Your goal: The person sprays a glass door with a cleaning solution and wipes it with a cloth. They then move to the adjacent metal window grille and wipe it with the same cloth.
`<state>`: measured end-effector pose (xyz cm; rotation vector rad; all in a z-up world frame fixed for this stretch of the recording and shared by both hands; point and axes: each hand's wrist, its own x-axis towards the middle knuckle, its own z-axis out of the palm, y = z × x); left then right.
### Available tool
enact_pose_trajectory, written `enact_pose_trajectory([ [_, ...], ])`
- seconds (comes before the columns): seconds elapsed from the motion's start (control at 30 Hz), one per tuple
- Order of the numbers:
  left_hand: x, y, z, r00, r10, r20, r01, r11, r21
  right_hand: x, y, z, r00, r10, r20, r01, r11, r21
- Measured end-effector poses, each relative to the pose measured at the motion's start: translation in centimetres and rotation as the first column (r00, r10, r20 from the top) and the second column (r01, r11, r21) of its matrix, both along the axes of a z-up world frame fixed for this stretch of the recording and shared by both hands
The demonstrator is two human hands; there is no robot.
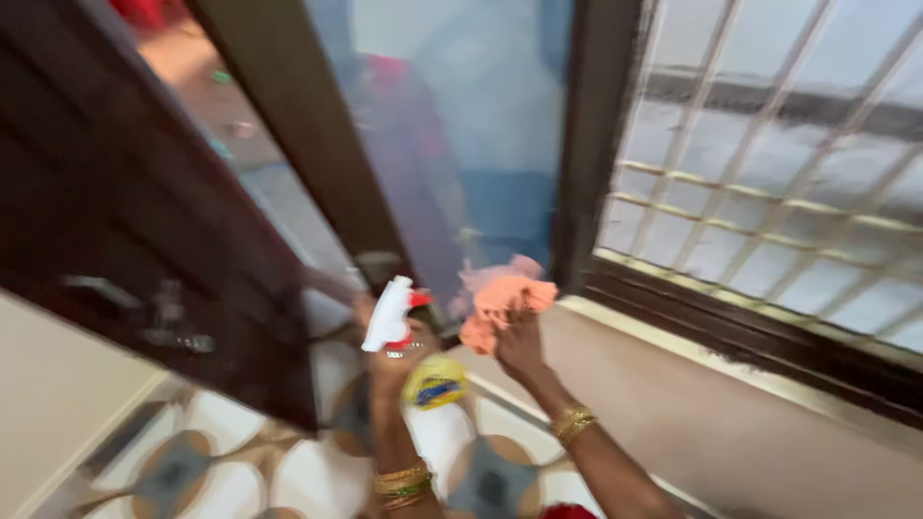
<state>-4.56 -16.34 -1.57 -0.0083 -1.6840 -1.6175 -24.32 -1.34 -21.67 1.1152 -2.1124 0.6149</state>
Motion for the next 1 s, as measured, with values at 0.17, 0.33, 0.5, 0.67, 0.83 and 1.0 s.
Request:
enact_pose_trajectory([
  [0.17, 1.5, 1.4, 0.0, 0.999, 0.049, 0.019, -0.049, 0.999, 0.011, -0.8, 2.7, 9.6, 0.999, -0.01, 0.031, 0.013, 0.994, -0.111],
  [0.33, 1.8, 2.4, 0.4, 0.996, 0.067, 0.051, -0.068, 0.998, 0.017, -2.6, 1.8, 26.7, 0.997, 0.009, 0.078, 0.003, 0.99, -0.141],
  [0.5, 2.4, 3.2, 0.9, 0.996, 0.091, -0.014, -0.092, 0.986, -0.136, -1.0, -0.4, 30.9, 0.995, 0.042, -0.092, -0.072, 0.935, -0.348],
  [0.67, 2.1, 2.5, 1.0, 0.997, 0.048, 0.067, -0.047, 0.999, -0.01, 1.0, -2.9, 23.5, 0.997, 0.078, -0.021, -0.08, 0.92, -0.384],
  [0.83, 1.5, 2.6, 1.4, 0.999, 0.051, 0.007, -0.051, 0.999, -0.009, 0.3, -2.5, 16.1, 0.997, 0.062, 0.035, -0.046, 0.934, -0.355],
  [1.0, 1.7, 3.0, 1.7, 0.997, 0.067, 0.033, -0.068, 0.998, 0.015, -0.3, -0.8, 10.8, 0.997, 0.061, 0.041, -0.045, 0.945, -0.324],
])
